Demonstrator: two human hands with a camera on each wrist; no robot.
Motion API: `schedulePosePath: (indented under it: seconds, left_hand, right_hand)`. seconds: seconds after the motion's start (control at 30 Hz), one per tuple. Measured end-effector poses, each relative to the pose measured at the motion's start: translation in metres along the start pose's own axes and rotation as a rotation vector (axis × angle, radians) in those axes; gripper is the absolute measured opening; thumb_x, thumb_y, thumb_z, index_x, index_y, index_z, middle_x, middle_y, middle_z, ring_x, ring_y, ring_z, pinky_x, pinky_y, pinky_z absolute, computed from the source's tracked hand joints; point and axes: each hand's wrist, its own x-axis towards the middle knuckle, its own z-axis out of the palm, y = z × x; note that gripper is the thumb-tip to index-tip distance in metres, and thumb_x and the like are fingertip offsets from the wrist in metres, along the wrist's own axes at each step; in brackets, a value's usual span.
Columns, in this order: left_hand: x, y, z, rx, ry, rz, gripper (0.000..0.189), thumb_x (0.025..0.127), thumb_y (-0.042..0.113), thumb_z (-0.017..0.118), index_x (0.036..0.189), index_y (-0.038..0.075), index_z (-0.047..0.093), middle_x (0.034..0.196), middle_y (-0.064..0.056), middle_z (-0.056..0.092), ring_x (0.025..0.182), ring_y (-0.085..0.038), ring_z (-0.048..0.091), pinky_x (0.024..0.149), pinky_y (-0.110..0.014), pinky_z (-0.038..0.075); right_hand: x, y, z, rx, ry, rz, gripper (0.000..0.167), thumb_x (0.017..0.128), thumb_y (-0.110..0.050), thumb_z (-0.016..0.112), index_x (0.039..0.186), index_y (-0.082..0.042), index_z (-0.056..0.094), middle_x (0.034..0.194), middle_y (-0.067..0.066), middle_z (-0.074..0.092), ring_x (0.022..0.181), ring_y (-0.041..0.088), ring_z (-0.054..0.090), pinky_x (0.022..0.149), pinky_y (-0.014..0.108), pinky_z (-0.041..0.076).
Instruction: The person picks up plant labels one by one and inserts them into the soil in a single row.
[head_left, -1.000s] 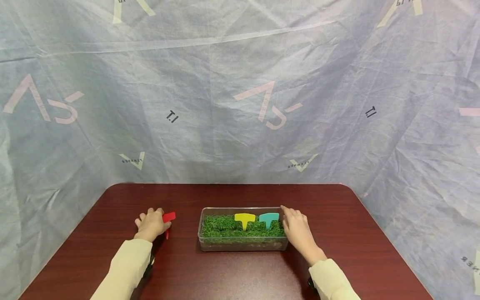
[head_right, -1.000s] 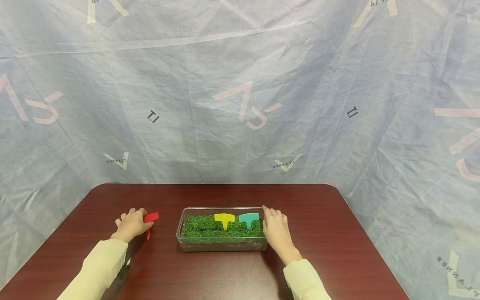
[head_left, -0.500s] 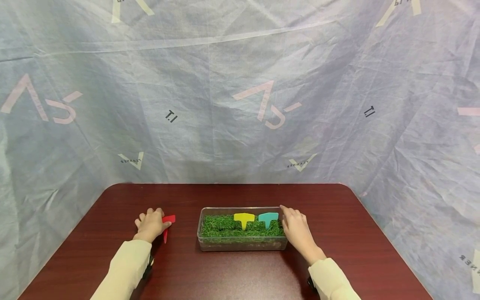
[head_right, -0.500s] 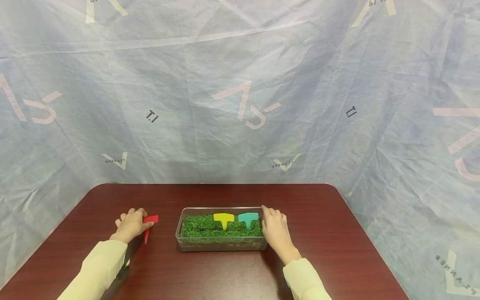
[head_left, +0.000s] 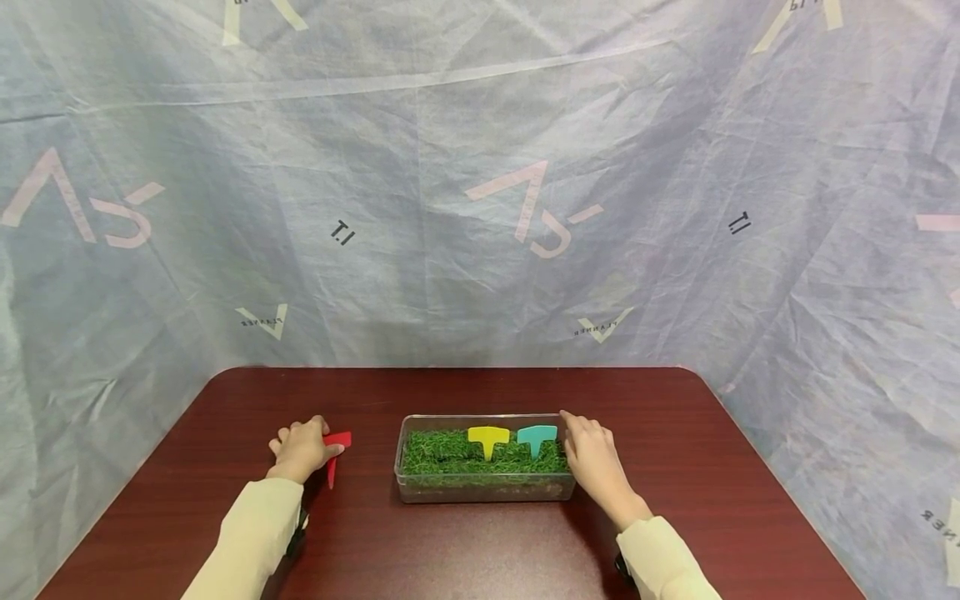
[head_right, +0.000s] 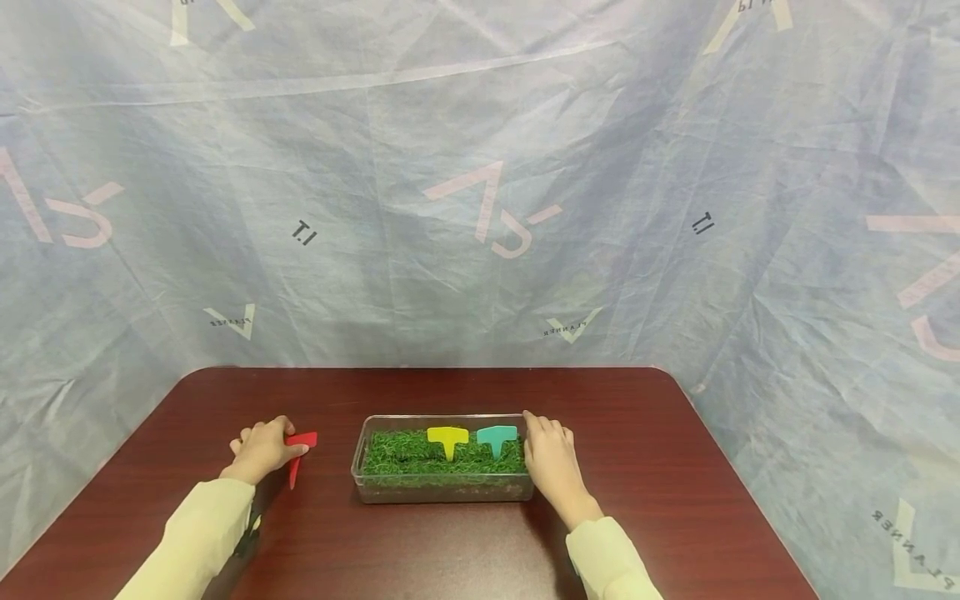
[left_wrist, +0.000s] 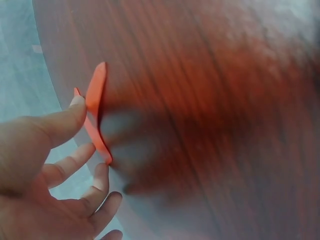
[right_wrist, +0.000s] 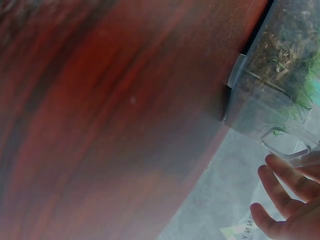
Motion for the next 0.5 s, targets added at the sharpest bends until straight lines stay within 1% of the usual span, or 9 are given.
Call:
schedulePosePath:
  seconds: [0.13,0.23,0.33,0.5]
  left_hand:
    - [0.0013,-0.0004,0.0,-0.011,-0.029,-0.033,0.04,0.08,0.028,0.07,0.105,0.001,0.052,0.091,-0.024,0.05,0.087,-0.043,0.038,0.074,-0.05,0.026]
    - [0.0014,-0.0013,0.0003,-0.012,-0.034,-0.038,0.042,0.08,0.029,0.07,0.105,0.001,0.052,0.092,-0.024,0.049,0.087,-0.042,0.037,0.074,-0.05,0.026]
    - [0.0003,-0.001,-0.0001,-0.005,-0.024,-0.026,0.043,0.08,0.029,0.07,0.107,-0.001,0.053,0.093,-0.026,0.048,0.088,-0.044,0.036,0.076,-0.052,0.025]
    - [-0.0034,0.001,-0.0014,0.022,0.008,0.01,0.043,0.08,0.027,0.069,0.108,-0.003,0.056,0.094,-0.027,0.047,0.087,-0.044,0.035,0.077,-0.053,0.023]
  right_hand:
    - [0.0,0.0004,0.0004,-0.004,0.011,-0.002,0.033,0.088,-0.006,0.054,0.121,-0.001,0.055,0.101,0.013,0.064,0.093,0.03,0.059,0.084,0.052,0.041]
    - [0.0001,0.0006,0.0009,-0.002,0.013,-0.003,0.033,0.088,-0.006,0.054,0.121,-0.002,0.055,0.1,0.012,0.064,0.092,0.03,0.058,0.084,0.052,0.041]
    - [-0.0001,0.0008,0.0012,0.002,0.01,-0.001,0.034,0.088,-0.006,0.054,0.122,-0.002,0.055,0.101,0.012,0.064,0.093,0.03,0.058,0.084,0.052,0.041]
    - [-0.0003,0.0005,0.0008,0.008,0.008,0.002,0.033,0.089,-0.006,0.053,0.122,-0.002,0.055,0.103,0.012,0.064,0.094,0.03,0.058,0.085,0.052,0.041]
